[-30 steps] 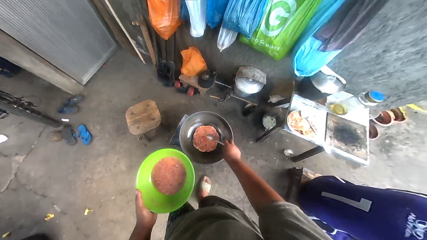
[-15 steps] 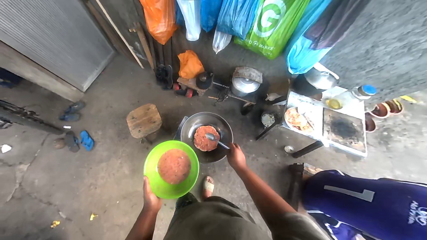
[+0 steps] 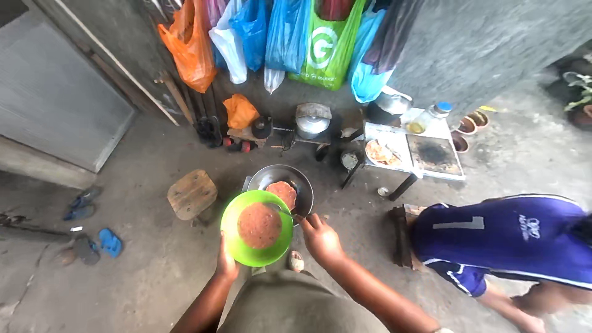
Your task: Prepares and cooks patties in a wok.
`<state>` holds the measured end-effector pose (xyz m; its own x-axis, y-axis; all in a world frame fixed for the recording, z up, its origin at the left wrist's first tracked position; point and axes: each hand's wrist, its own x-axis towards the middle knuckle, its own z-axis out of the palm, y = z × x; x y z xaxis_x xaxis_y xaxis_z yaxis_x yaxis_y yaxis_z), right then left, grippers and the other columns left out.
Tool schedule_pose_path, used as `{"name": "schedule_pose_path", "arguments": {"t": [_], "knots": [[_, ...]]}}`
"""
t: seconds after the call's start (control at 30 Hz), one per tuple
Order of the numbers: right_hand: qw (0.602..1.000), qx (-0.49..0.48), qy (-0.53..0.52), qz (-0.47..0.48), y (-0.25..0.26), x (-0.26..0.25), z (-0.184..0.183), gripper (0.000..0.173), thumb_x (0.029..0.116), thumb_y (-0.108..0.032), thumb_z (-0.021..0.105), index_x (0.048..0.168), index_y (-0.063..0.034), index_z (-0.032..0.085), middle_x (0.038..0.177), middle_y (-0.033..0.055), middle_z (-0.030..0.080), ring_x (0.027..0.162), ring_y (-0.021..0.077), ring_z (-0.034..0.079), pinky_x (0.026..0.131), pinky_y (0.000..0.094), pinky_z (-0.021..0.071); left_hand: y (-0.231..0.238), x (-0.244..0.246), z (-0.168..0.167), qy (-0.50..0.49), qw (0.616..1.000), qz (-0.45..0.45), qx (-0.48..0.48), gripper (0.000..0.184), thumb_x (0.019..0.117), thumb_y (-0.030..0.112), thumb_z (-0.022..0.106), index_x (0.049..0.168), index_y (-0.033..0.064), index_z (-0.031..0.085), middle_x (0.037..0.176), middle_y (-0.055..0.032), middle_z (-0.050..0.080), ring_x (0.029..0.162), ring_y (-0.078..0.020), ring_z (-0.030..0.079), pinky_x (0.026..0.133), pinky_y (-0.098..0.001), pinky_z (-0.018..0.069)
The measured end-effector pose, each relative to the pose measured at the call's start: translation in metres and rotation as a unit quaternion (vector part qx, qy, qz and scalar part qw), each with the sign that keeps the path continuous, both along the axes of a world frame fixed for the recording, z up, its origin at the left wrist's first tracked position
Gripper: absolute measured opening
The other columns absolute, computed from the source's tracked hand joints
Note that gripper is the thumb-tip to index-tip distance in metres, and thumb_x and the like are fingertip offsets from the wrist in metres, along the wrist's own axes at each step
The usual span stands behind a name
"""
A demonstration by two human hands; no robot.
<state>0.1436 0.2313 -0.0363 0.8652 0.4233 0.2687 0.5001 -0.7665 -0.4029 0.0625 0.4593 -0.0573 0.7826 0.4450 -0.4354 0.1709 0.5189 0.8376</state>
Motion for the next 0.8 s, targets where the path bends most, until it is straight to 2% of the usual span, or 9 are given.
{"name": "schedule_pose_path", "arguments": {"t": [0.07,0.17,0.23,0.37,0.47,0.57,0.67,0.73,0.8], "knots": [[0.989,-0.046,0.141,-0.020,0.001,-0.012,0.017,0.035,0.0948,0.002,0.056,0.124,-0.0064,0.073,0.117,0.0260,0.069,0.091,0.0427,0.073,0.071,0.0540,0.0603,0.000,0.003,0.004,0.013,0.999,-0.031,0.015,0.062,0.1104,0.044,0.008,0.149,0.0044,0.037,0.133,-0.0130,0.060,0.117,-0.0162,0.063,0.097,-0.0363,0.0543],[0.929,-0.066,0.362,-0.035,0.000,-0.016,0.037,0.040,0.1021,-0.006,0.047,0.139,-0.0117,0.063,0.139,0.0226,0.059,0.108,0.0388,0.069,0.090,0.0540,0.0568,0.000,0.006,0.002,0.032,0.996,-0.076,0.026,0.062,0.1106,0.044,0.008,0.150,0.0054,0.037,0.136,-0.0143,0.058,0.120,-0.0178,0.061,0.098,-0.0379,0.0532],[0.930,-0.042,0.363,-0.042,-0.007,-0.022,0.032,0.038,0.1025,-0.009,0.049,0.136,-0.0121,0.066,0.134,0.0221,0.062,0.111,0.0381,0.067,0.093,0.0547,0.0548,-0.001,0.009,-0.001,0.040,0.993,-0.105,0.026,0.062,0.1106,0.045,0.009,0.150,0.0061,0.037,0.138,-0.0146,0.057,0.121,-0.0188,0.061,0.099,-0.0391,0.0530],[0.963,0.057,0.237,-0.111,-0.034,-0.037,0.021,0.036,0.1009,-0.018,0.059,0.135,-0.0097,0.068,0.131,0.0237,0.065,0.124,0.0437,0.060,0.102,0.0612,0.0471,-0.006,0.014,-0.011,0.031,0.986,-0.162,0.020,0.064,0.1100,0.047,0.009,0.152,0.0072,0.036,0.141,-0.0148,0.056,0.124,-0.0206,0.059,0.102,-0.0416,0.0520],[0.945,0.189,0.163,-0.211,-0.065,-0.047,0.010,0.044,0.1009,-0.013,0.057,0.143,-0.0005,0.057,0.134,0.0277,0.061,0.120,0.0392,0.063,0.101,0.0500,0.0531,-0.017,0.019,-0.011,0.029,0.980,-0.197,0.027,0.065,0.1092,0.048,0.008,0.153,0.0068,0.034,0.142,-0.0143,0.055,0.125,-0.0192,0.059,0.102,-0.0402,0.0524],[0.869,0.334,0.168,-0.325,-0.096,-0.058,-0.008,0.056,0.0969,-0.002,0.049,0.152,0.0051,0.041,0.136,0.0293,0.056,0.108,0.0314,0.066,0.088,0.0408,0.0573,-0.036,0.028,-0.005,0.017,0.977,-0.210,0.025,0.064,0.1096,0.047,0.010,0.153,0.0067,0.034,0.141,-0.0131,0.055,0.124,-0.0173,0.059,0.101,-0.0390,0.0525],[0.734,0.448,0.303,-0.411,-0.115,-0.072,-0.024,0.056,0.1001,0.003,0.045,0.155,-0.0006,0.034,0.136,0.0266,0.056,0.100,0.0311,0.067,0.081,0.0458,0.0568,-0.058,0.040,-0.006,0.012,0.975,-0.222,0.019,0.061,0.1100,0.046,0.013,0.152,0.0070,0.035,0.139,-0.0128,0.057,0.122,-0.0161,0.060,0.100,-0.0374,0.0532],[0.670,0.478,0.423,-0.379,-0.123,-0.082,-0.030,0.052,0.1031,0.000,0.046,0.154,-0.0042,0.037,0.132,0.0232,0.059,0.098,0.0278,0.067,0.081,0.0440,0.0563,-0.075,0.050,-0.008,0.013,0.972,-0.232,0.018,0.061,0.1100,0.046,0.013,0.151,0.0074,0.036,0.137,-0.0124,0.058,0.121,-0.0160,0.061,0.099,-0.0377,0.0537],[0.643,0.490,0.522,-0.272,-0.137,-0.084,-0.036,0.062,0.1002,-0.003,0.050,0.159,-0.0106,0.031,0.136,0.0180,0.059,0.101,0.0237,0.067,0.082,0.0399,0.0573,-0.099,0.061,-0.010,0.014,0.970,-0.242,0.019,0.061,0.1098,0.047,0.012,0.152,0.0085,0.034,0.139,-0.0122,0.057,0.122,-0.0165,0.060,0.100,-0.0382,0.0532]]}}
